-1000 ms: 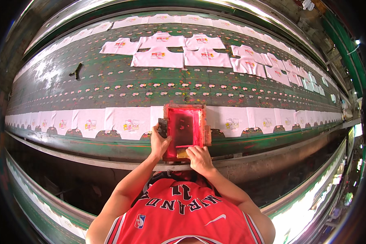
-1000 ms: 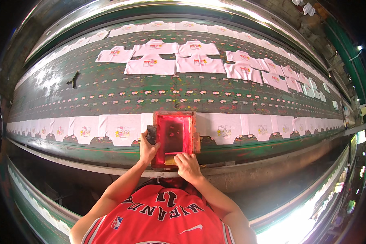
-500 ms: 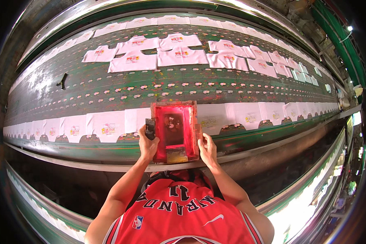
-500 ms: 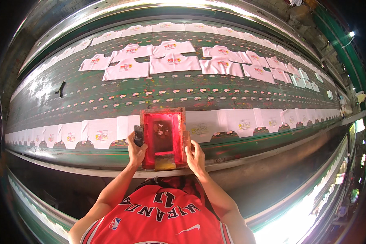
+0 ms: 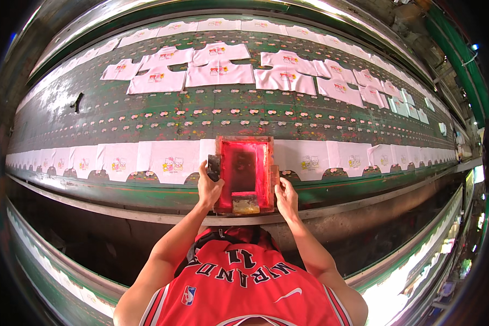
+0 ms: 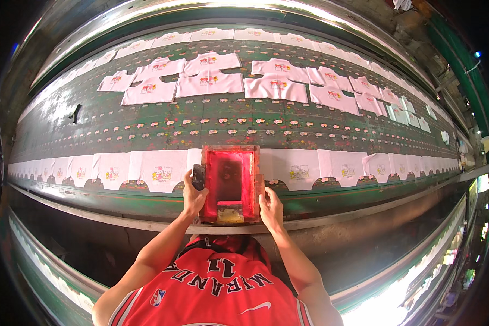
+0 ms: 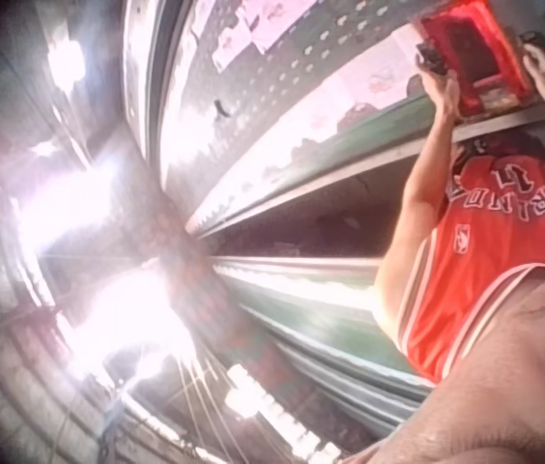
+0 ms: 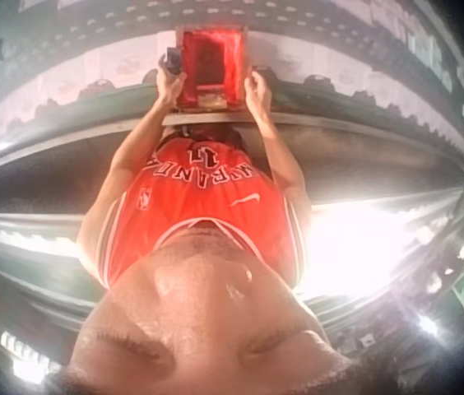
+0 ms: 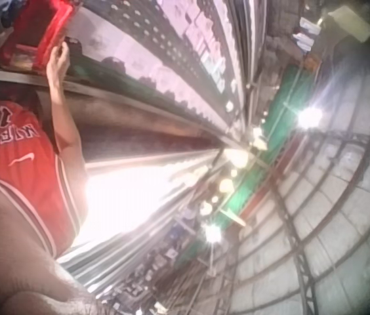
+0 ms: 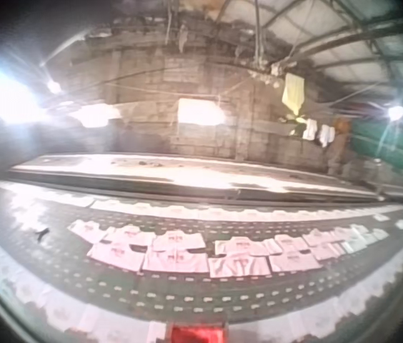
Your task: The person uses a red squeegee to apply ink through a screen onto a series of white t-shirts moving along a conveyor belt. The shirts advance one by one, and the person repeatedly wipes the squeegee and repositions it to continue printing.
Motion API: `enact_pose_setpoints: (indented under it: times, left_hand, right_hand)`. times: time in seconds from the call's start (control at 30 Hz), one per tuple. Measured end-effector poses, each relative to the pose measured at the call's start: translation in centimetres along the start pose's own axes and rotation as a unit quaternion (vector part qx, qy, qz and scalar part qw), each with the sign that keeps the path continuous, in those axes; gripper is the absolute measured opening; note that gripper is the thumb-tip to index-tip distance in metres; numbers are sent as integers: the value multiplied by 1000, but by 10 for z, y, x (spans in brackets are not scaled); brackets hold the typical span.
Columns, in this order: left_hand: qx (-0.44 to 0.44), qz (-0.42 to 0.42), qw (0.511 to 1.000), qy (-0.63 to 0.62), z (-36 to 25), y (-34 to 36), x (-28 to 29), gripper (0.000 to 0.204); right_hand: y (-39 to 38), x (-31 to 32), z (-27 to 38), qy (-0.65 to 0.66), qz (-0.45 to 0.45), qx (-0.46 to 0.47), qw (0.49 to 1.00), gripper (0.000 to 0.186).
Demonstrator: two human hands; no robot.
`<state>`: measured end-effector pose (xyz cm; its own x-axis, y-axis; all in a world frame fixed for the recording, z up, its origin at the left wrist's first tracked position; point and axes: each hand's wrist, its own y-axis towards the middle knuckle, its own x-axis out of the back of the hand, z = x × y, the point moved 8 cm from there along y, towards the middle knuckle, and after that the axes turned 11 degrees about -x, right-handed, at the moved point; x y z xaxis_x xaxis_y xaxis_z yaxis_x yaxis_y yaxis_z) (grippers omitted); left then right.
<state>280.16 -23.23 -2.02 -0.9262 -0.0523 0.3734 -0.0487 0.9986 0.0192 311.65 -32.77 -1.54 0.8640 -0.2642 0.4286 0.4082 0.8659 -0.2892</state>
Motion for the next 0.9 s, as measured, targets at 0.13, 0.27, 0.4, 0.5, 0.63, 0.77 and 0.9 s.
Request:
enact_pose_setpoints:
  times: [0.13,0.27,0.4,0.5,0.63,0.77,0.9]
  left_hand:
    - [-8,3,1000,19,-4,0,-1,80]
    - [-25,-4,999,27,-11,-1,2,79]
    - [-2,5,1000,28,-6,1,2,79]
    - [1,3,999,37,-1,1,3,79]
    - [17,14,999,44,-2,2,3,80]
    - [1,13,998,59,-6,2,6,79]
    - [-11,13,998,66,-6,4,4,80]
  right_hand:
    - [2,4,7,-13,33,-10,999,50]
    - [2,3,8,-6,48,-24,999,51]
    - [7,2,0,-6,44,-6,999,53]
    - [5,2,8,2,74,-35,997,49]
    - [-28,9,67,-173,-77,265,946,44]
    - [-69,-21,107,-198,90,350,911,48]
    - [-84,-38,123,-219,126,371,893,52]
